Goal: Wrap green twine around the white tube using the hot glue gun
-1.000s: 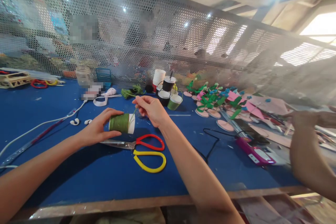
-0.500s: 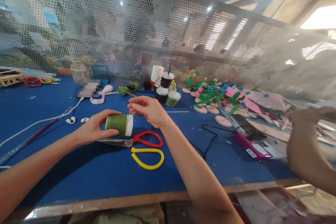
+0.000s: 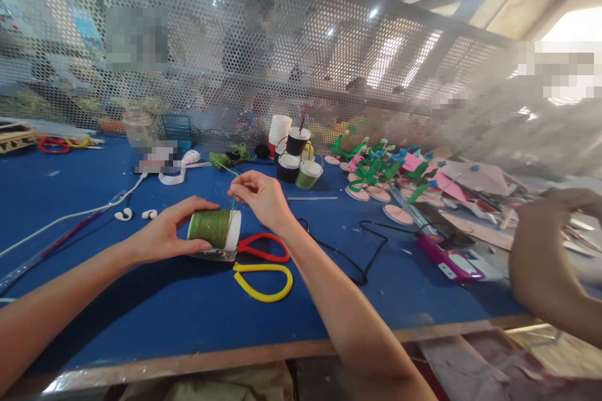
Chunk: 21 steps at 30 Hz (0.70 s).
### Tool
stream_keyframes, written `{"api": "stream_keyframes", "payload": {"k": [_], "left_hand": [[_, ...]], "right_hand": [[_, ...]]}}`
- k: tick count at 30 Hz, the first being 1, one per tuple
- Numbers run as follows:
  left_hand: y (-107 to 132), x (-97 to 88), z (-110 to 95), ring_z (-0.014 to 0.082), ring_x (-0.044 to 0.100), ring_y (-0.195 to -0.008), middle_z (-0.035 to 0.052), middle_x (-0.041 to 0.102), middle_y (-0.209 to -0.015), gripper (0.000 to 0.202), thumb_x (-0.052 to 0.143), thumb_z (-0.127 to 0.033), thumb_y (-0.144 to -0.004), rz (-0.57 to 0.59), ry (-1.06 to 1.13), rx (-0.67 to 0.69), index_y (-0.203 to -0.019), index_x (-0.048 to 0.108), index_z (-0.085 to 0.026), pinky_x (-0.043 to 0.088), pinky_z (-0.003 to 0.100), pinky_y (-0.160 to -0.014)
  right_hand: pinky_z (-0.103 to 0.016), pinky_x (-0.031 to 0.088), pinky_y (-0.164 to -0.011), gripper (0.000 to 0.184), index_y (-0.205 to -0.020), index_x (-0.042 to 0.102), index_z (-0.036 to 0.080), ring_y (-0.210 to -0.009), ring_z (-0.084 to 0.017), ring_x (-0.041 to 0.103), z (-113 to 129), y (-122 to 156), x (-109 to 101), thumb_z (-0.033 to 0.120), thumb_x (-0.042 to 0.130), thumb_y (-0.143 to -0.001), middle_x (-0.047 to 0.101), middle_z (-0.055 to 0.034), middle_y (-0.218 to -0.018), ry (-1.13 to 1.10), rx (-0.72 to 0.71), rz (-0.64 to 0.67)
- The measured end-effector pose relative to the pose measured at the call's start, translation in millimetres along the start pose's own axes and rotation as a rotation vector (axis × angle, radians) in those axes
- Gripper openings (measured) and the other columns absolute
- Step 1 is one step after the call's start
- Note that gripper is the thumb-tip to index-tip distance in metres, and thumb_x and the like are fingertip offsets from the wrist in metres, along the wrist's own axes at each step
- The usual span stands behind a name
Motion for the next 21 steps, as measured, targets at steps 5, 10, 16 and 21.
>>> {"api": "stream_keyframes", "payload": {"k": [5, 10, 16, 21], "left_hand": [[0.2, 1.2, -2.5, 0.0218, 0.055, -0.098, 0.0069, 0.055, -0.105, 0.047, 0.067, -0.031, -0.070, 0.019, 0.001, 0.013, -0.112, 0.050, -0.019, 0.044, 0.036, -0.087], [-0.2, 0.7, -2.8, 0.0232, 0.054, -0.099, 0.0075, 0.054, -0.107, 0.048, 0.067, -0.033, -0.070, 0.018, -0.011, 0.013, -0.112, 0.050, -0.020, 0.044, 0.037, -0.086], [0.1, 0.1, -3.6, 0.0247, 0.051, -0.107, 0.0085, 0.052, -0.112, 0.050, 0.069, -0.033, -0.069, 0.003, -0.013, 0.033, -0.114, 0.050, -0.021, 0.041, 0.038, -0.092], [-0.2, -1.2, -7.2, 0.0249, 0.051, -0.107, 0.0087, 0.051, -0.112, 0.050, 0.070, -0.031, -0.068, -0.021, -0.004, 0.048, -0.113, 0.051, -0.020, 0.041, 0.039, -0.094]], "right_hand": [[-0.024, 0.046, -0.059, 0.008, -0.068, 0.055, 0.018, -0.055, -0.009, 0.056, 3.2, 1.2, 2.3, 0.022, 0.062, -0.068, 0.064, 0.0015, -0.061, 0.013, -0.013, 0.005], [-0.025, 0.046, -0.060, 0.009, -0.069, 0.055, 0.018, -0.056, -0.010, 0.057, 0.1, 0.9, 4.0, 0.024, 0.062, -0.069, 0.064, 0.0009, -0.062, 0.025, -0.005, 0.036], [-0.028, 0.047, -0.065, 0.010, -0.071, 0.054, 0.018, -0.063, -0.013, 0.063, -6.0, 0.9, 7.2, 0.025, 0.062, -0.068, 0.065, 0.0005, -0.062, 0.046, 0.032, 0.090], [-0.028, 0.048, -0.066, 0.010, -0.071, 0.054, 0.018, -0.065, -0.014, 0.064, -6.6, 2.7, 8.3, 0.023, 0.062, -0.069, 0.065, 0.0000, -0.062, 0.045, 0.065, 0.103]]}}
Point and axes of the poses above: each hand's wrist, its own y-axis away from the middle knuckle, its own x-axis out of the palm, z = x × y, the point moved 6 cm from there along -y, towards the middle knuckle
